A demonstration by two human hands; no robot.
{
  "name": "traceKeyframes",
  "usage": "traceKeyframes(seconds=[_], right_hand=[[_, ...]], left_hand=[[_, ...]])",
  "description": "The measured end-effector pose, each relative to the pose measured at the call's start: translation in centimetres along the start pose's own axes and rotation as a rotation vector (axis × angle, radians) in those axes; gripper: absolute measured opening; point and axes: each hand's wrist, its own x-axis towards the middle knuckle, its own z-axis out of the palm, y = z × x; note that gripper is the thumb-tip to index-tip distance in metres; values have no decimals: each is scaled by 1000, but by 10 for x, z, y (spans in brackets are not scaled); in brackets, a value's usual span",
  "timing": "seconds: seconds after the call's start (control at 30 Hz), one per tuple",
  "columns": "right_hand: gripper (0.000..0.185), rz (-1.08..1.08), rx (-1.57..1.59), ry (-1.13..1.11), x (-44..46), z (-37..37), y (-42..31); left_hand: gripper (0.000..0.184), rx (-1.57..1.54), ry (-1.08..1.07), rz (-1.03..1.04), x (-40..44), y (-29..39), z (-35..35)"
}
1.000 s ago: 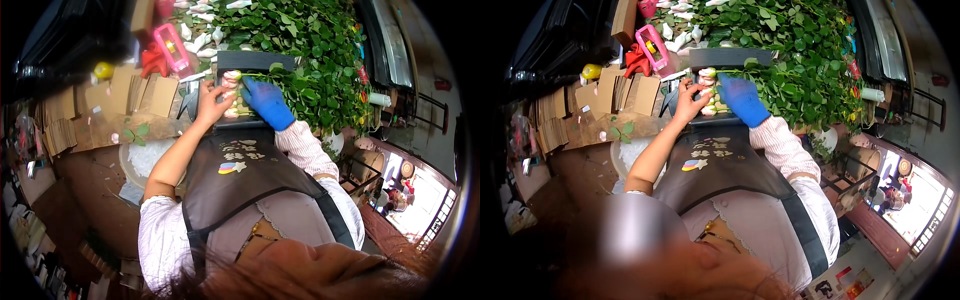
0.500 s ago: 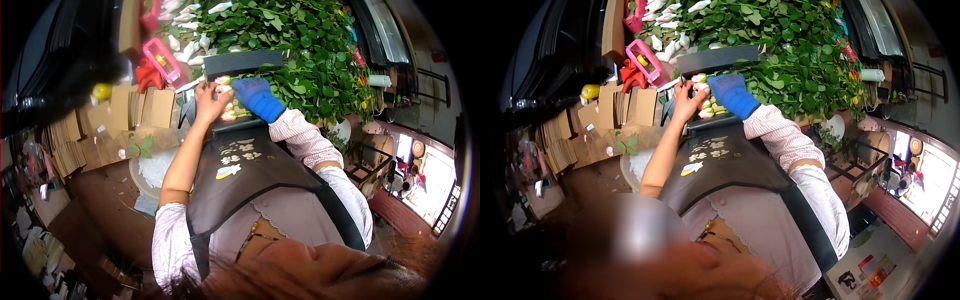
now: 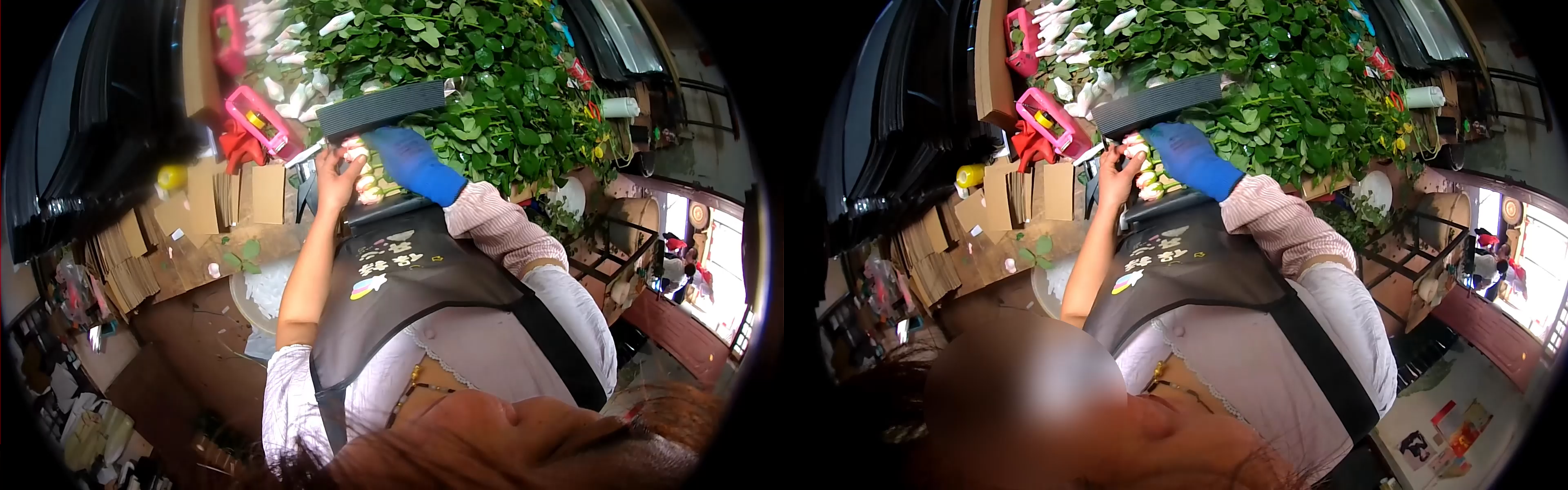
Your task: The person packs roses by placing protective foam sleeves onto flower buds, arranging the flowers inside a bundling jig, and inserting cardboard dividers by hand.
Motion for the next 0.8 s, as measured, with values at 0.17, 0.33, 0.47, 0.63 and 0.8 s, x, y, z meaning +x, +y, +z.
traceKeyframes(seconds=[0.17,0.33,0.47,0.63,0.8], right_hand=[[44,-11,-54,-48,3,-15,-8],[29,138,472,109,-73,-99,-17],[38,462,248,-316,-152,-87,10],[37,524,736,-169,-192,-30,13],[37,473,1405,137,-183,-90,2]], left_hand=[[34,-8,24,17,-2,10,4],[39,-51,-30,12,-2,9,1],[42,-47,-40,-12,-3,8,1],[38,138,-58,109,2,0,-6],[39,20,6,49,-7,19,0]])
